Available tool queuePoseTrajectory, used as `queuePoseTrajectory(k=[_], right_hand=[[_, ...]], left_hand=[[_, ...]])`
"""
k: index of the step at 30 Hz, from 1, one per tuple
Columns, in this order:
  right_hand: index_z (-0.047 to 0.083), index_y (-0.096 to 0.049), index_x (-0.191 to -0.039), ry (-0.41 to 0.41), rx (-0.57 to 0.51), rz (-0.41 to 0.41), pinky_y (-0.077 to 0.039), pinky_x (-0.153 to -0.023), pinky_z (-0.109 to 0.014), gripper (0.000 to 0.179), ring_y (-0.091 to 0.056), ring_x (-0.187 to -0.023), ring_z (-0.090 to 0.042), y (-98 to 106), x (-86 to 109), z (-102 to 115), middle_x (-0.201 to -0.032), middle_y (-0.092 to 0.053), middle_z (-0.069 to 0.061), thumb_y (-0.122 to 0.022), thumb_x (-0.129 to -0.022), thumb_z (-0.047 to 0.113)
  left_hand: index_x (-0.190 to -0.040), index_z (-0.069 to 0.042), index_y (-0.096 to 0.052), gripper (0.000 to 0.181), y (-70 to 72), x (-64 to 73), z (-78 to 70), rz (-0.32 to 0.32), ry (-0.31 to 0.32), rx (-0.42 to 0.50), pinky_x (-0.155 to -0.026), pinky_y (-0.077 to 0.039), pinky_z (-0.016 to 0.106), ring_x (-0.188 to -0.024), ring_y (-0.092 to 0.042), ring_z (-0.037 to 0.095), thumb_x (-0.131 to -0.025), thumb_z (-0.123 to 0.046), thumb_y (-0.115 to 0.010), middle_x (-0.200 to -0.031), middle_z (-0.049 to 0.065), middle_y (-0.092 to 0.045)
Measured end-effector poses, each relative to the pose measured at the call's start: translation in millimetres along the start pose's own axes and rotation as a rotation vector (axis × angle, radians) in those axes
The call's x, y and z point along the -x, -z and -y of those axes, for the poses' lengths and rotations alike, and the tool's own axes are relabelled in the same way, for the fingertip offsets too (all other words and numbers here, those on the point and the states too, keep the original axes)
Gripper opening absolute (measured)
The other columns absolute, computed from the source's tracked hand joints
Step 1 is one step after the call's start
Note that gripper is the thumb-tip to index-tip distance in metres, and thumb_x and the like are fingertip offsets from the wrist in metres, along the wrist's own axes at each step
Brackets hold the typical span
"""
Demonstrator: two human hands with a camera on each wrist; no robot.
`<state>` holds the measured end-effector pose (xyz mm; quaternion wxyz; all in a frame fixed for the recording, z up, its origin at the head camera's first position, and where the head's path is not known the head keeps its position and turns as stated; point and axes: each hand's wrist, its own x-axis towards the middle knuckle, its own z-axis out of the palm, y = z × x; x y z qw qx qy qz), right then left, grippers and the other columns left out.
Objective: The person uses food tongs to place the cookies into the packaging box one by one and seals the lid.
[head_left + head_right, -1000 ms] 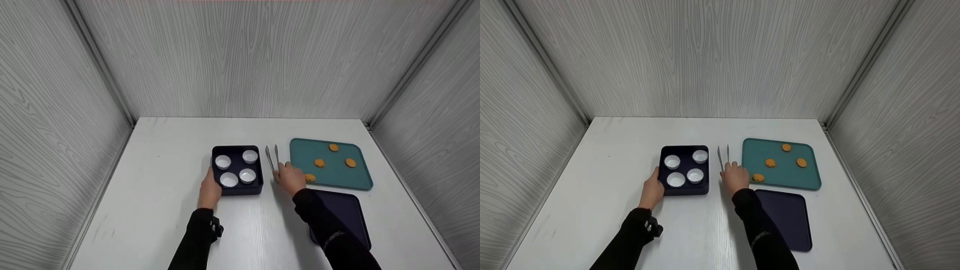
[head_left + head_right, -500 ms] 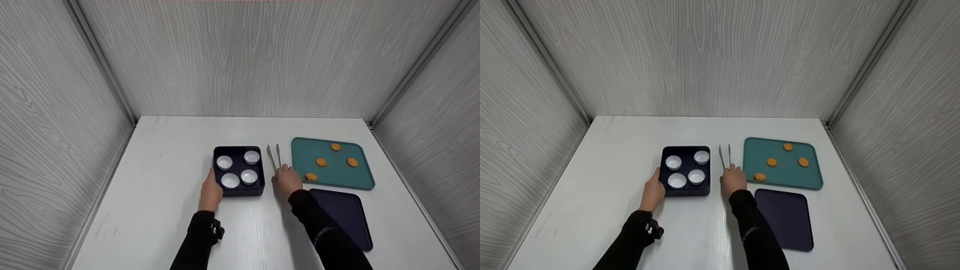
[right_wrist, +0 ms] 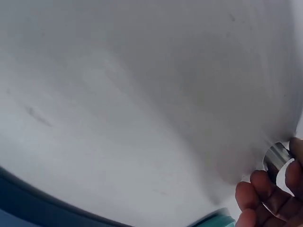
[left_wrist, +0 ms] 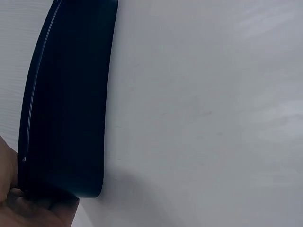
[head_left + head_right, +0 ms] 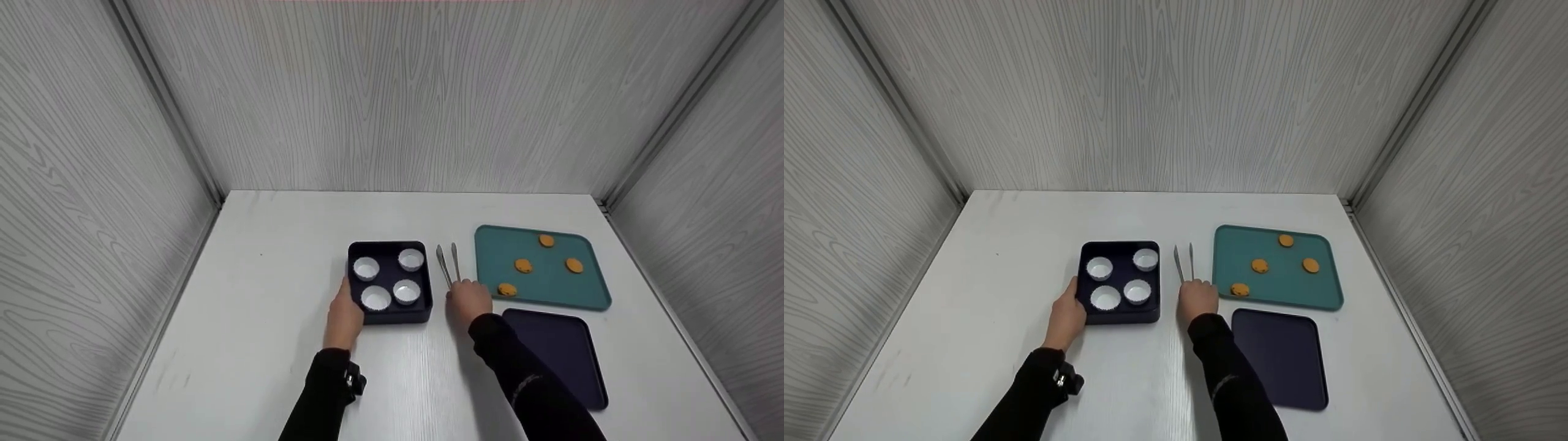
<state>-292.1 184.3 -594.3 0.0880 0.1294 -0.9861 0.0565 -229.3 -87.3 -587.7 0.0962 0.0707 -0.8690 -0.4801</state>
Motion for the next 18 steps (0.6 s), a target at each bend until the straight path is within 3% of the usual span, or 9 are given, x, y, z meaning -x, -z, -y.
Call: queuePoseTrajectory(k=[7,14,18], right_hand=[[0.004,-0.057,-0.089,-0.043,-0.187,-0.076,-0.051,-0.056,-0.049,0.012,-0.063,-0.066,-0.038,9,4.9,-4,-0.078,-0.062,-0.016,-0.068,-0.092,0.007],[0.009,-0.050,-0.080,0.086,-0.264,-0.239,-0.034,-0.050,-0.033,0.021,-0.040,-0.053,-0.019,20,16.9,-12,-0.070,-0.045,-0.005,-0.067,-0.088,0.000],[0.009,-0.045,-0.075,0.111,-0.278,-0.338,-0.033,-0.048,-0.031,0.027,-0.037,-0.054,-0.016,26,23.1,-18,-0.069,-0.043,-0.005,-0.067,-0.085,-0.003]], left_hand=[[-0.156,0.000,-0.037,0.054,3.3,7.4,-3.0,-0.017,-0.044,-0.028,-0.108,-0.044,0.051,-0.130,-0.055,0.042,-0.102,0.007,-0.039,-0.147,0.025,-0.053],[-0.158,-0.003,-0.035,0.055,6.0,18.3,-1.8,0.002,-0.026,-0.028,-0.110,-0.043,0.051,-0.132,-0.053,0.040,-0.103,0.006,-0.037,-0.148,0.024,-0.053],[-0.158,-0.002,-0.035,0.057,7.0,25.6,-1.0,-0.008,-0.033,-0.018,-0.111,-0.042,0.049,-0.134,-0.052,0.039,-0.103,0.007,-0.037,-0.150,0.023,-0.051]])
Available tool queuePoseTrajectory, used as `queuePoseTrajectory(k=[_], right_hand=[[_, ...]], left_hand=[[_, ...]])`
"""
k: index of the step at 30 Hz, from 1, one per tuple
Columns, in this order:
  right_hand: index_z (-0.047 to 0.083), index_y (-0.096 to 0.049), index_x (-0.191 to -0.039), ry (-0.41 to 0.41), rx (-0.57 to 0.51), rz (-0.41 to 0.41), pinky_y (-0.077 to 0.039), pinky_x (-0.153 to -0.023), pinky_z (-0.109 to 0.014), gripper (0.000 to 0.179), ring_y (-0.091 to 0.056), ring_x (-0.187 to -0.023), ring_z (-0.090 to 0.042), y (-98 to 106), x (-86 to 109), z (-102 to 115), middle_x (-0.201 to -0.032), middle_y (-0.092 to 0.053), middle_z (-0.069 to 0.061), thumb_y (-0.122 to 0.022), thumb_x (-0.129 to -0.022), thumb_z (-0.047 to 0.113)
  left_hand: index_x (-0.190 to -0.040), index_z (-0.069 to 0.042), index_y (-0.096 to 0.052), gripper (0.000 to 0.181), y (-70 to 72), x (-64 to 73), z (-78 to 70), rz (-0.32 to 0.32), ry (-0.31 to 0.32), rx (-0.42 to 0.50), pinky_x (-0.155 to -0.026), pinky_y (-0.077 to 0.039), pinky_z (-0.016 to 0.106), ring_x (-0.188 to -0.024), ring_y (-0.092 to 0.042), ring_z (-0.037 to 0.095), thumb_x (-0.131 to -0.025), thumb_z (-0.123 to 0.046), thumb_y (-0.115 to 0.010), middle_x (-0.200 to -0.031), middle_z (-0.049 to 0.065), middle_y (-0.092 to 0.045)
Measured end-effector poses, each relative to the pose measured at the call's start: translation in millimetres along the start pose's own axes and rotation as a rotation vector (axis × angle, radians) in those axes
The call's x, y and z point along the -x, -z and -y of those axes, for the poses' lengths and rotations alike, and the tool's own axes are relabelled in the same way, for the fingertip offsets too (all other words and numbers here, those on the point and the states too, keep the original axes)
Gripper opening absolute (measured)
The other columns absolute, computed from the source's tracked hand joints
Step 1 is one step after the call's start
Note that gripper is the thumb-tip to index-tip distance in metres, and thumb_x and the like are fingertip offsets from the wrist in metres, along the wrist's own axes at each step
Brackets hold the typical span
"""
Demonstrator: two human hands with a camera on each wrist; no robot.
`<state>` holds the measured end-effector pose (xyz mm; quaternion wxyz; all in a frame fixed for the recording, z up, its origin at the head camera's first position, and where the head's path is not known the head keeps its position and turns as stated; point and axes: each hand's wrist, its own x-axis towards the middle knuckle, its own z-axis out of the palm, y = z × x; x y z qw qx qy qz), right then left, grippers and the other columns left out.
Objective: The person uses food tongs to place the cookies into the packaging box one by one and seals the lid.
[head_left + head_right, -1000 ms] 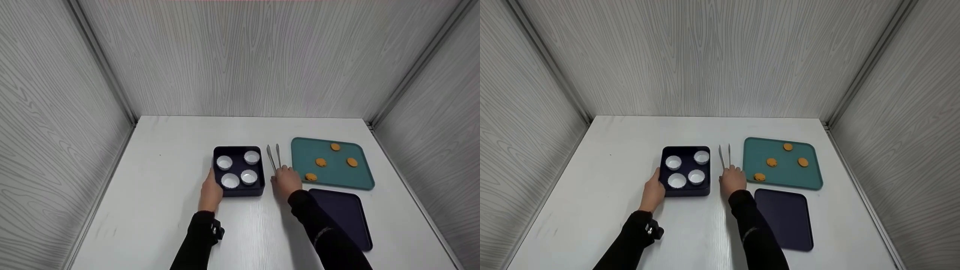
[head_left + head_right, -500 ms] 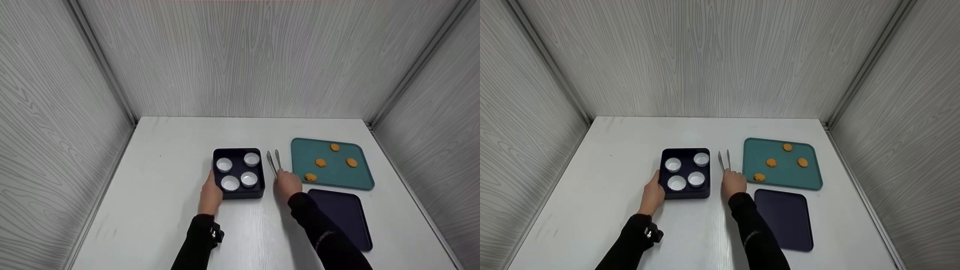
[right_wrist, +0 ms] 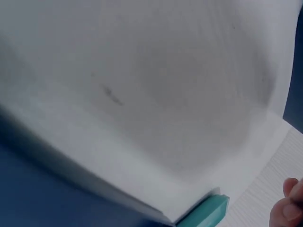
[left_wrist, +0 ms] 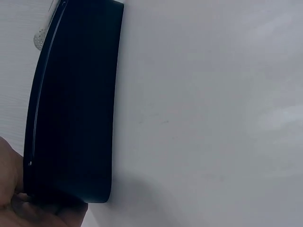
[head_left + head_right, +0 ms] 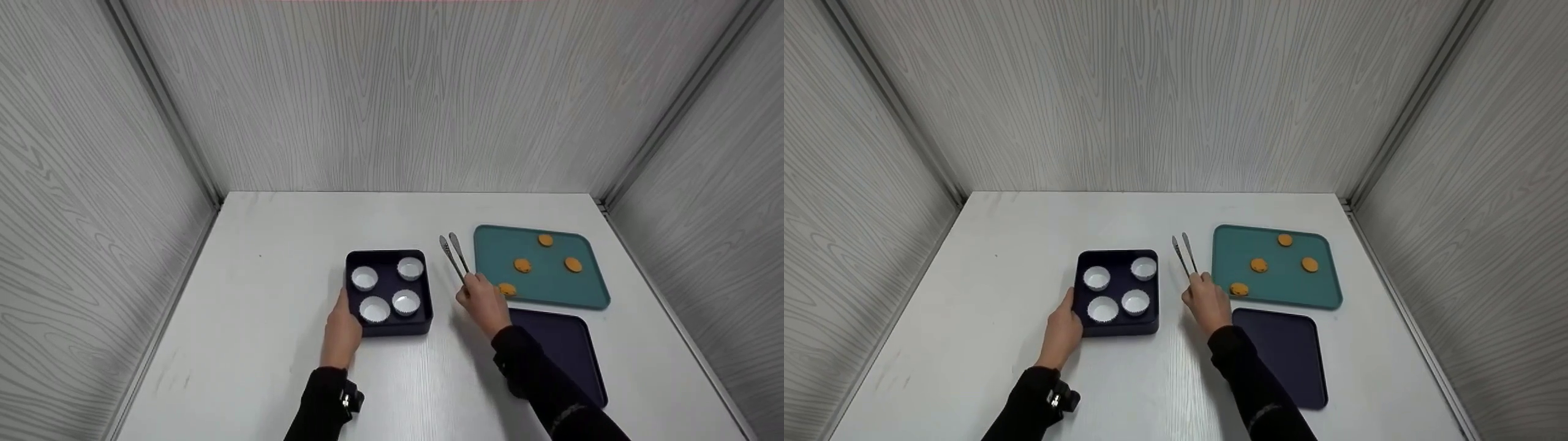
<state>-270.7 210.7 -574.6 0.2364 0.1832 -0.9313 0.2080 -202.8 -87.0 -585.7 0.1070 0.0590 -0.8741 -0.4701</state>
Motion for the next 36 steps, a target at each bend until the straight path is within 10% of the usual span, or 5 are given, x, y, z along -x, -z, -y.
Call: queuePoseTrajectory(k=[9,18,24,36], right_hand=[[0.007,-0.040,-0.080,-0.078,-0.078,-0.077,-0.029,-0.049,-0.029,0.027,-0.032,-0.053,-0.012,34,-9.8,-1,-0.065,-0.034,0.002,-0.063,-0.083,-0.005],[-0.007,-0.037,-0.153,-0.235,-0.226,-0.010,-0.044,-0.069,-0.041,0.059,-0.054,-0.078,-0.027,67,-6.8,-14,-0.101,-0.063,-0.023,-0.052,-0.096,-0.001],[-0.009,-0.036,-0.153,-0.302,-0.266,-0.009,-0.042,-0.078,-0.046,0.056,-0.053,-0.087,-0.031,82,-5.2,-24,-0.117,-0.060,-0.027,-0.046,-0.100,0.004],[0.001,-0.056,-0.130,-0.397,-0.233,-0.073,-0.033,-0.066,-0.040,0.045,-0.044,-0.066,-0.023,104,1.2,-54,-0.083,-0.054,-0.011,-0.046,-0.110,0.039]], left_hand=[[-0.159,-0.006,-0.036,0.057,8.1,4.2,-11.8,0.018,0.023,0.010,-0.114,-0.039,0.049,-0.136,-0.050,0.037,-0.103,0.006,-0.037,-0.151,0.020,-0.051],[-0.160,-0.004,-0.030,0.057,9.4,18.7,-15.7,0.051,0.071,0.002,-0.114,-0.040,0.048,-0.138,-0.048,0.036,-0.104,0.004,-0.035,-0.156,0.020,-0.045],[-0.159,0.002,-0.029,0.058,8.0,26.5,-16.2,0.038,0.063,-0.017,-0.113,-0.040,0.047,-0.139,-0.047,0.037,-0.102,0.006,-0.038,-0.157,0.023,-0.042],[-0.161,-0.002,-0.028,0.058,6.1,38.3,-20.9,0.040,0.089,-0.009,-0.115,-0.038,0.047,-0.141,-0.045,0.034,-0.104,0.004,-0.036,-0.157,0.019,-0.043]])
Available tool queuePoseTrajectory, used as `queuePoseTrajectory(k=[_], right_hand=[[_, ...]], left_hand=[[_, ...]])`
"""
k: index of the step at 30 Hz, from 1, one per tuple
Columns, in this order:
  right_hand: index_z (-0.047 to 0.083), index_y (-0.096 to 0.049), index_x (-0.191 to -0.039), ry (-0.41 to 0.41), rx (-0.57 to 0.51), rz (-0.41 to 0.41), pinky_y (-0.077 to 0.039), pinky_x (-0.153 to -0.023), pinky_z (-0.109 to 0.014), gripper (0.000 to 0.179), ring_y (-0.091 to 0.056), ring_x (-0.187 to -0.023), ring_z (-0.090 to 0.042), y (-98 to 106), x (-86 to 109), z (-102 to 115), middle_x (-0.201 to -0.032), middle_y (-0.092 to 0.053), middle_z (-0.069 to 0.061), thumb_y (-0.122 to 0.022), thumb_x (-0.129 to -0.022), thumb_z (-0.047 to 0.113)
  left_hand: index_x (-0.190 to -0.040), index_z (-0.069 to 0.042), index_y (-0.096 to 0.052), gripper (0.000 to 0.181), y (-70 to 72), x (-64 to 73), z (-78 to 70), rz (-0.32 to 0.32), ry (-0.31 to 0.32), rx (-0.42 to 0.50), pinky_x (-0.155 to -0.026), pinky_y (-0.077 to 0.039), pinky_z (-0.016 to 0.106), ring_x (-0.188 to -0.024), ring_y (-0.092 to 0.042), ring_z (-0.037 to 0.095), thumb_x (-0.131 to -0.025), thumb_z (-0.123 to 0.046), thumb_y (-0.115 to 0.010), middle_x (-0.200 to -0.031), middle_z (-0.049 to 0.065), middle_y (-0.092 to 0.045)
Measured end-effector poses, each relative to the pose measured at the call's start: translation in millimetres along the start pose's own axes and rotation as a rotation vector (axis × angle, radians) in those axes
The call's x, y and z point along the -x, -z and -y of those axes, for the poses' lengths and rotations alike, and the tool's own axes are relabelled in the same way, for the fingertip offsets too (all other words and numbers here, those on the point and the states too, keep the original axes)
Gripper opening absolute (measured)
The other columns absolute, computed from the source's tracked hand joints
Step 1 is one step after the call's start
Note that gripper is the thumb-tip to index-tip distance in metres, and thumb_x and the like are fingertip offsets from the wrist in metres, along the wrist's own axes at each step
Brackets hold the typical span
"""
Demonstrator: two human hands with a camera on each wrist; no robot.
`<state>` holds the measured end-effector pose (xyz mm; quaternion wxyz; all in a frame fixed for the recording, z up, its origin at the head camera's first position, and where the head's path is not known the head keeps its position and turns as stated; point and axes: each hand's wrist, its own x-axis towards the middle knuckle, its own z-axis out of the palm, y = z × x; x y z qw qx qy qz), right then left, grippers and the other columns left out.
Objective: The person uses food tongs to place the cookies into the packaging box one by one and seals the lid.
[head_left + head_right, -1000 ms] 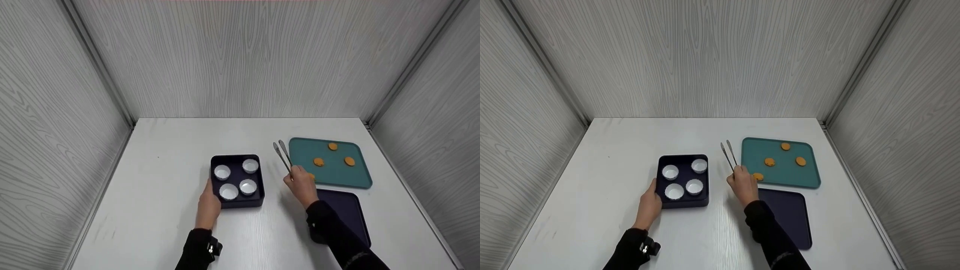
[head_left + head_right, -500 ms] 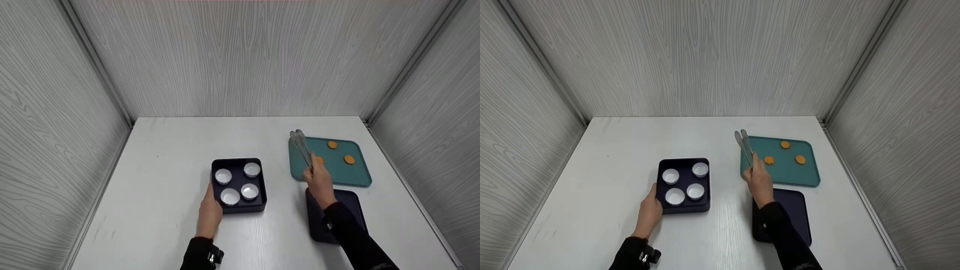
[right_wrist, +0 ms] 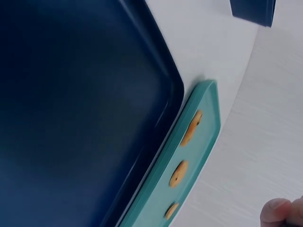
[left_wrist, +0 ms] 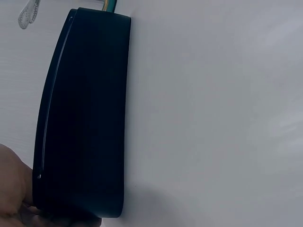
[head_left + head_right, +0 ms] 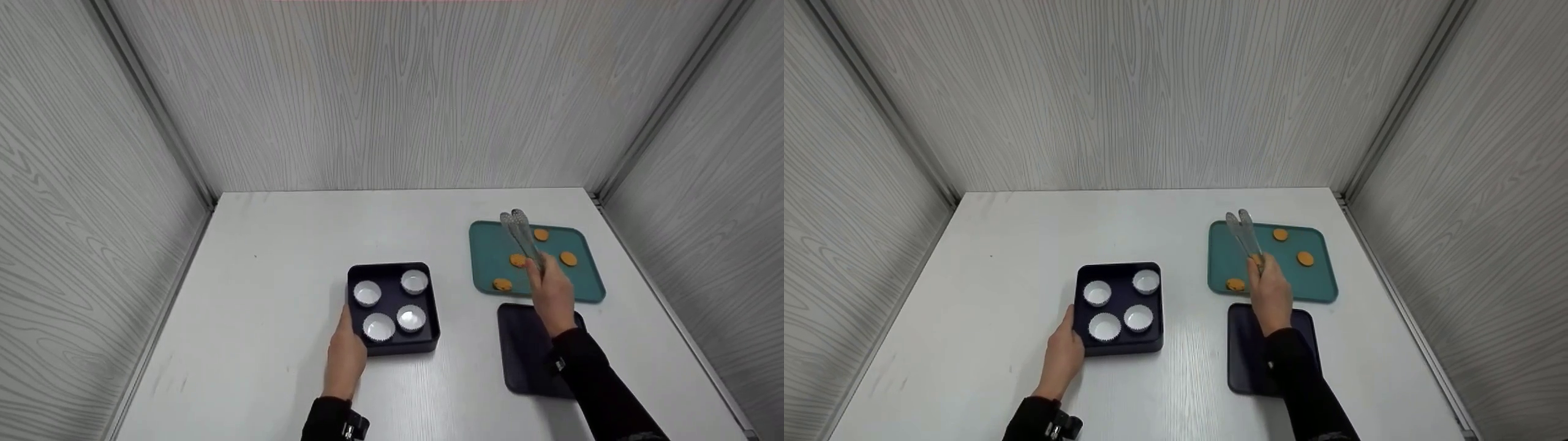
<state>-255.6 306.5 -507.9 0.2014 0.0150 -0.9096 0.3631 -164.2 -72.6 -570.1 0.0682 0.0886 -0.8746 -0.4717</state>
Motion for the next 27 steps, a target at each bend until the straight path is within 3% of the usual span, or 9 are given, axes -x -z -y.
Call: queuePoseTrajectory(k=[3,8,13,16,19,22,27], right_hand=[[-0.005,-0.054,-0.132,-0.053,0.052,0.005,-0.035,-0.062,-0.038,0.050,-0.045,-0.063,-0.023,9,-1.5,-9,-0.081,-0.055,-0.012,-0.042,-0.111,0.039],[-0.006,-0.055,-0.120,-0.100,0.124,0.016,-0.034,-0.057,-0.034,0.040,-0.044,-0.055,-0.020,20,-0.5,-30,-0.069,-0.050,-0.009,-0.045,-0.109,0.032],[-0.006,-0.053,-0.120,-0.152,0.170,0.027,-0.038,-0.052,-0.036,0.039,-0.050,-0.051,-0.023,28,2.0,-52,-0.067,-0.056,-0.012,-0.046,-0.109,0.030],[-0.009,-0.052,-0.125,-0.194,0.195,0.043,-0.045,-0.054,-0.043,0.047,-0.058,-0.057,-0.033,32,3.3,-62,-0.075,-0.062,-0.023,-0.045,-0.109,0.034],[-0.013,-0.051,-0.132,-0.229,0.229,0.083,-0.052,-0.069,-0.055,0.060,-0.066,-0.077,-0.047,37,5.2,-70,-0.098,-0.066,-0.037,-0.045,-0.109,0.042],[-0.014,-0.050,-0.137,-0.242,0.267,0.126,-0.051,-0.081,-0.062,0.067,-0.065,-0.095,-0.053,41,8.0,-77,-0.116,-0.062,-0.042,-0.045,-0.108,0.046],[-0.014,-0.053,-0.133,-0.254,0.324,0.122,-0.052,-0.079,-0.063,0.058,-0.066,-0.093,-0.054,44,9.9,-86,-0.114,-0.063,-0.042,-0.048,-0.109,0.038]], left_hand=[[-0.161,-0.004,-0.028,0.058,-0.6,2.8,-1.7,0.005,0.002,0.006,-0.116,-0.037,0.046,-0.142,-0.044,0.033,-0.104,0.003,-0.035,-0.159,0.018,-0.042],[-0.161,-0.002,-0.029,0.057,-3.5,9.6,-5.1,0.011,0.005,-0.014,-0.115,-0.038,0.046,-0.141,-0.045,0.033,-0.104,0.002,-0.036,-0.158,0.019,-0.042],[-0.157,0.004,-0.032,0.057,-8.7,18.0,-8.6,-0.004,-0.006,-0.059,-0.101,-0.050,0.047,-0.130,-0.056,0.036,-0.101,0.006,-0.040,-0.155,0.022,-0.045],[-0.157,0.004,-0.033,0.057,-11.4,21.4,-9.8,-0.014,-0.008,-0.064,-0.099,-0.051,0.047,-0.127,-0.058,0.036,-0.100,0.006,-0.042,-0.155,0.022,-0.046],[-0.157,0.004,-0.033,0.057,-12.2,23.2,-10.0,-0.021,-0.019,-0.064,-0.104,-0.048,0.047,-0.130,-0.055,0.036,-0.101,0.006,-0.042,-0.155,0.022,-0.045],[-0.158,0.002,-0.031,0.058,-12.0,23.9,-10.4,-0.016,-0.026,-0.067,-0.106,-0.047,0.046,-0.130,-0.056,0.035,-0.101,0.006,-0.041,-0.157,0.020,-0.044],[-0.158,0.004,-0.030,0.057,-12.4,24.8,-11.0,-0.001,-0.016,-0.084,-0.104,-0.048,0.046,-0.126,-0.058,0.035,-0.101,0.007,-0.040,-0.158,0.021,-0.042]])
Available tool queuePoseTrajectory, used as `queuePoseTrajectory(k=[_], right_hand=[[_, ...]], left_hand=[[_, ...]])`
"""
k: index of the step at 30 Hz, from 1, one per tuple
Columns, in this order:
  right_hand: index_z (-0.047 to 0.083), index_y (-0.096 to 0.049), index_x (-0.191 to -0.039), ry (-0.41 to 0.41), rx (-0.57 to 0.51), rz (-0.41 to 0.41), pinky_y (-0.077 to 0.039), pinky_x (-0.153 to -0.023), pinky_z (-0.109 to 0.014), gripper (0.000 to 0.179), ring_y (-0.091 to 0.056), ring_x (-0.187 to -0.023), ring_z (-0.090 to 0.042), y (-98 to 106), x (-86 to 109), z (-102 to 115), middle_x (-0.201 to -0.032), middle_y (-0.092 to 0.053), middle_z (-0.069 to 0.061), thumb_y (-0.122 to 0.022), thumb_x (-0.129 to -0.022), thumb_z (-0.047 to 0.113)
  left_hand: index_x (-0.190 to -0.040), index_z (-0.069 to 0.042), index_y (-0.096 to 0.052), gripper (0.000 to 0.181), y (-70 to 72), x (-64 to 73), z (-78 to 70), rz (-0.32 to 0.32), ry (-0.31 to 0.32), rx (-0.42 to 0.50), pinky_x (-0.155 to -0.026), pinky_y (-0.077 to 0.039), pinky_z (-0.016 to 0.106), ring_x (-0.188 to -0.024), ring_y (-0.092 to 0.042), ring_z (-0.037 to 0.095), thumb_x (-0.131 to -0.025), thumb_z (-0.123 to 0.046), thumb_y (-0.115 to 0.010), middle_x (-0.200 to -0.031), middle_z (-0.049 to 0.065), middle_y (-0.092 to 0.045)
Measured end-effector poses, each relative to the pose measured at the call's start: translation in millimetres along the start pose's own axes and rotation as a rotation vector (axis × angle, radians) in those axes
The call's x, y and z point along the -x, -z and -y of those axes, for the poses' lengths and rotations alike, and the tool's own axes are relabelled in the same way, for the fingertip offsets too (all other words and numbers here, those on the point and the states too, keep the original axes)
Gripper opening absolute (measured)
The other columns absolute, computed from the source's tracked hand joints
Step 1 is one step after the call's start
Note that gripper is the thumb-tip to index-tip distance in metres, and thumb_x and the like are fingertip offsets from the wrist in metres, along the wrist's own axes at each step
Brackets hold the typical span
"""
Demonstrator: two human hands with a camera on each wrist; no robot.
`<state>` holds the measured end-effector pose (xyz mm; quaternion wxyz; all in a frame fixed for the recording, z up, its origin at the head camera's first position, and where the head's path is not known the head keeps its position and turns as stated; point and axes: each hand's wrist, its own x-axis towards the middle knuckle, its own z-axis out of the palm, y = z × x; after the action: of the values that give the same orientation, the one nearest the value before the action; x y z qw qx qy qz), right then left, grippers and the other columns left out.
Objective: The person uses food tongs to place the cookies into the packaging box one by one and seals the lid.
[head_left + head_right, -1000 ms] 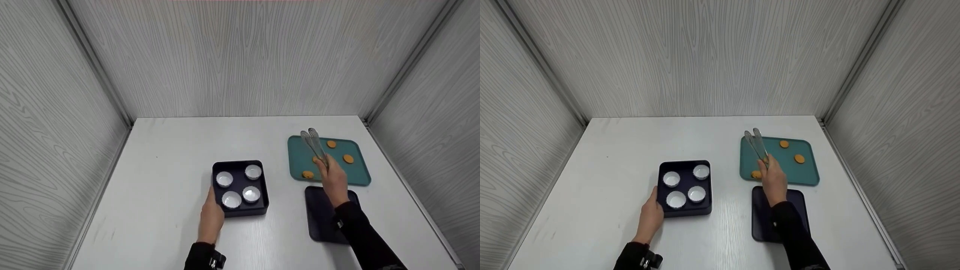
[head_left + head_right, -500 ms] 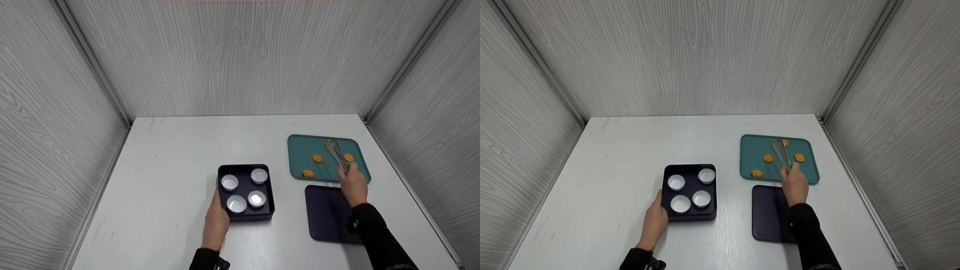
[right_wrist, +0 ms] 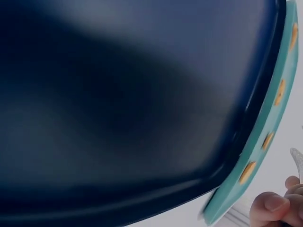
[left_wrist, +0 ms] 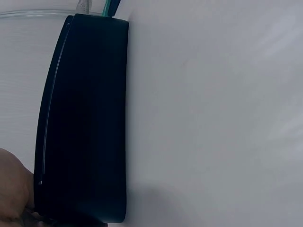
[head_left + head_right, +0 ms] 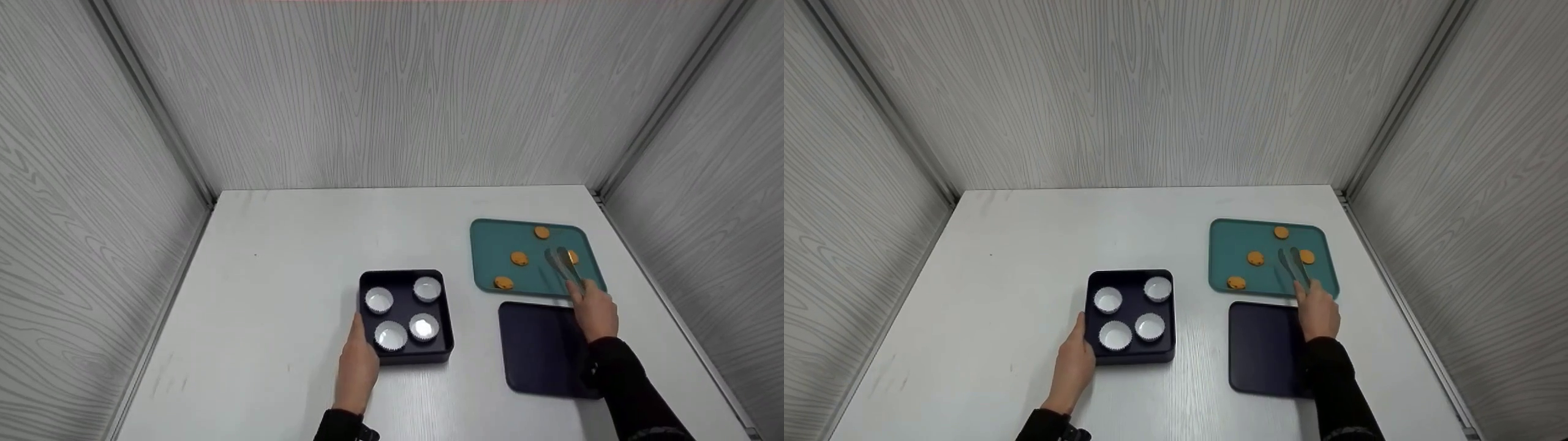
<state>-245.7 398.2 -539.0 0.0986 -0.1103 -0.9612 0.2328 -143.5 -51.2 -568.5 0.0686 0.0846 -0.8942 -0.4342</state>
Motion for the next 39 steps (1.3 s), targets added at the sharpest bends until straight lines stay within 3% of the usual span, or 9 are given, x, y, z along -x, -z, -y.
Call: queuePoseTrajectory(k=[5,10,16,20,24,28,32,35,39], right_hand=[[-0.016,-0.050,-0.135,-0.056,0.033,0.018,-0.052,-0.080,-0.064,0.057,-0.065,-0.096,-0.056,3,-3.7,-8,-0.117,-0.060,-0.044,-0.045,-0.110,0.035],[-0.018,-0.048,-0.135,-0.097,0.027,0.044,-0.052,-0.080,-0.066,0.059,-0.063,-0.097,-0.058,6,-7.4,-17,-0.117,-0.058,-0.046,-0.042,-0.110,0.036],[-0.018,-0.053,-0.113,-0.137,0.007,0.082,-0.051,-0.072,-0.063,0.057,-0.063,-0.090,-0.058,8,-16.7,-24,-0.102,-0.060,-0.045,-0.038,-0.111,0.037],[-0.017,-0.053,-0.104,-0.141,0.008,0.093,-0.050,-0.071,-0.061,0.055,-0.062,-0.086,-0.058,9,-23.2,-26,-0.096,-0.060,-0.044,-0.037,-0.111,0.035],[-0.018,-0.052,-0.103,-0.142,0.026,0.113,-0.050,-0.074,-0.062,0.054,-0.061,-0.087,-0.059,8,-28.4,-27,-0.096,-0.059,-0.045,-0.037,-0.111,0.033],[-0.018,-0.052,-0.103,-0.158,0.025,0.134,-0.050,-0.073,-0.060,0.054,-0.062,-0.086,-0.057,7,-33.3,-25,-0.096,-0.059,-0.044,-0.037,-0.112,0.033],[-0.017,-0.052,-0.102,-0.175,0.016,0.147,-0.049,-0.070,-0.058,0.054,-0.062,-0.085,-0.055,8,-38.0,-23,-0.094,-0.059,-0.042,-0.036,-0.112,0.034],[-0.015,-0.051,-0.101,-0.182,0.018,0.158,-0.049,-0.069,-0.057,0.053,-0.062,-0.085,-0.055,8,-40.8,-22,-0.093,-0.060,-0.040,-0.036,-0.112,0.035],[-0.013,-0.050,-0.101,-0.202,0.019,0.183,-0.049,-0.067,-0.055,0.053,-0.063,-0.087,-0.055,6,-44.6,-25,-0.093,-0.060,-0.038,-0.035,-0.111,0.036]], left_hand=[[-0.158,0.004,-0.029,0.057,1.2,0.1,-0.4,0.011,0.007,0.001,-0.104,-0.047,0.046,-0.128,-0.057,0.034,-0.102,0.007,-0.038,-0.159,0.021,-0.041],[-0.159,0.003,-0.028,0.057,1.0,-1.0,-0.9,0.028,0.033,-0.015,-0.093,-0.052,0.043,-0.107,-0.064,0.029,-0.102,0.006,-0.037,-0.159,0.020,-0.040],[-0.157,0.007,-0.030,0.058,0.8,0.1,-1.7,0.011,-0.007,-0.035,-0.082,-0.053,0.040,-0.102,-0.065,0.030,-0.100,0.010,-0.040,-0.158,0.023,-0.040],[-0.157,0.007,-0.031,0.056,0.6,0.8,-1.4,-0.002,-0.013,-0.028,-0.091,-0.053,0.043,-0.114,-0.063,0.033,-0.101,0.009,-0.039,-0.158,0.022,-0.041],[-0.157,0.006,-0.031,0.055,0.2,0.7,-1.1,-0.002,-0.006,-0.028,-0.095,-0.051,0.044,-0.113,-0.063,0.031,-0.103,0.007,-0.038,-0.159,0.021,-0.041],[-0.158,0.003,-0.030,0.056,1.1,0.4,-1.5,0.014,0.009,-0.021,-0.083,-0.052,0.042,-0.092,-0.065,0.027,-0.103,0.007,-0.037,-0.160,0.019,-0.039],[-0.160,0.000,-0.028,0.056,2.1,0.4,-1.9,0.022,0.025,0.003,-0.093,-0.052,0.043,-0.110,-0.065,0.032,-0.105,0.005,-0.034,-0.161,0.016,-0.039],[-0.159,0.001,-0.029,0.055,2.0,0.3,-1.5,0.016,0.021,0.001,-0.106,-0.046,0.045,-0.132,-0.054,0.033,-0.105,0.005,-0.035,-0.160,0.017,-0.040],[-0.158,0.004,-0.030,0.056,1.6,1.1,-0.6,0.009,0.004,-0.015,-0.099,-0.050,0.046,-0.120,-0.061,0.034,-0.103,0.007,-0.037,-0.159,0.020,-0.040]])
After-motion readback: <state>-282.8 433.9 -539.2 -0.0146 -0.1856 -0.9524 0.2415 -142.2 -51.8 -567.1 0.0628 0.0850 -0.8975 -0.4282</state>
